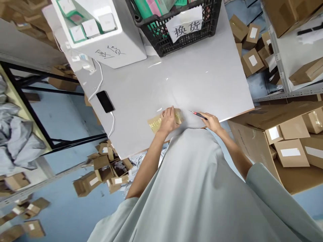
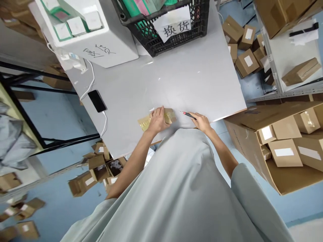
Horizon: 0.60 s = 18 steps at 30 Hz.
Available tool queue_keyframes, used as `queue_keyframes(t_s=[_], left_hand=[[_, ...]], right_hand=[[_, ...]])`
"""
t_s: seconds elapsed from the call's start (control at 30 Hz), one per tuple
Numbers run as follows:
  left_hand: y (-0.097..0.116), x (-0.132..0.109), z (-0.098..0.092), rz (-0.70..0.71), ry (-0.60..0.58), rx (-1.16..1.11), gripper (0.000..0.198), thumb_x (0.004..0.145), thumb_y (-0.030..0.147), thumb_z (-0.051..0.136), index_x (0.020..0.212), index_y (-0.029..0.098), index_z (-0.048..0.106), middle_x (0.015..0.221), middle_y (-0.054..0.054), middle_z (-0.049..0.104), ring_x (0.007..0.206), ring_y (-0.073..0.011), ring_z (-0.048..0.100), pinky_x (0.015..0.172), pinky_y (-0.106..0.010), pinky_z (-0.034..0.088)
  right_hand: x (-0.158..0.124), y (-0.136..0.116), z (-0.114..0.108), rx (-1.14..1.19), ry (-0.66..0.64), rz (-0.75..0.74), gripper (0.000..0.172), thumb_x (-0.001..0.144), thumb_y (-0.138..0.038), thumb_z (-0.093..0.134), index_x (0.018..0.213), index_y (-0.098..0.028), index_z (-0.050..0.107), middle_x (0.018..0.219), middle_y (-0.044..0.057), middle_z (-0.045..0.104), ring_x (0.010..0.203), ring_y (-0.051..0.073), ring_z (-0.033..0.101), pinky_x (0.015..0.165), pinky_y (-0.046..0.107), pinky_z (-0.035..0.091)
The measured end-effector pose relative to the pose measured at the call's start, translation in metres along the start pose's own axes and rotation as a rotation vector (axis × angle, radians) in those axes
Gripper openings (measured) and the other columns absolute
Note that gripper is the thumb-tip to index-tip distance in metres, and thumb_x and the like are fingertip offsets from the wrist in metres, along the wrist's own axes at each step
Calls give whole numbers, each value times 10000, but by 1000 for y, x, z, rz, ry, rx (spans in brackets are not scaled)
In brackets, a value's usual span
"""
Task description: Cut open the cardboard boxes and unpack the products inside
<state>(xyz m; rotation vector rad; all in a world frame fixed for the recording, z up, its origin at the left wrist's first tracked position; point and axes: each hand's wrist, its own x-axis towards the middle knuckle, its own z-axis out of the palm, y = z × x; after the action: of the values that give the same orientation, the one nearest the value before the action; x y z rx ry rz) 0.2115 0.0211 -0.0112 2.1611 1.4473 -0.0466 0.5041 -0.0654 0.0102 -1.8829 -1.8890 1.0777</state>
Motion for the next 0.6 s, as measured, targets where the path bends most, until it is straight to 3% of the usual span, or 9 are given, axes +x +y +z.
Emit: queue_keyframes(t_s=[0.13,0.27,0.4,0.5,0.6], left_hand=[[2,-9,-16,32,127,-64,1335,681,320,913,1806,130,221,1584,-279,598,1503,-534,549,1297,-699,386],[6,-26,-26,85,297,-225,1428,726,486,964,1835,239,99,1710,-232,516,1546,-486,513,1314,-679,392],[18,-28,0,38,355,-378,1418,759,574,981,1838,250,119,1734,-245,497,1595,-465,488,1330,-652,407],[22,-28,23,-1,330,-487,1395,752,603,993,1832,250,183,1754,-252,471,1628,-443,476,1287,-608,488],[21,-27,28,-2,310,-592,1268,768,682,964,1786,258,338,1764,-236,467,1609,-411,516,1210,-555,567]], right_hand=[[-27,-6,4,222,152,14,498,1143,-371,518,1594,-233,679,1479,82,801,1338,275,777,1171,392,594],[-46,-24,-7,369,264,104,582,1148,-527,511,1625,-222,643,1227,76,866,1056,255,858,1019,375,669],[-44,-39,-16,405,265,104,644,1145,-602,512,1653,-218,609,1072,50,858,836,209,823,883,341,689],[-34,-43,-15,387,227,62,655,1143,-602,517,1647,-194,614,1056,55,851,835,203,810,852,324,682],[-26,-45,-12,358,158,21,628,1149,-560,518,1654,-199,613,1107,64,856,837,197,814,862,315,675]])
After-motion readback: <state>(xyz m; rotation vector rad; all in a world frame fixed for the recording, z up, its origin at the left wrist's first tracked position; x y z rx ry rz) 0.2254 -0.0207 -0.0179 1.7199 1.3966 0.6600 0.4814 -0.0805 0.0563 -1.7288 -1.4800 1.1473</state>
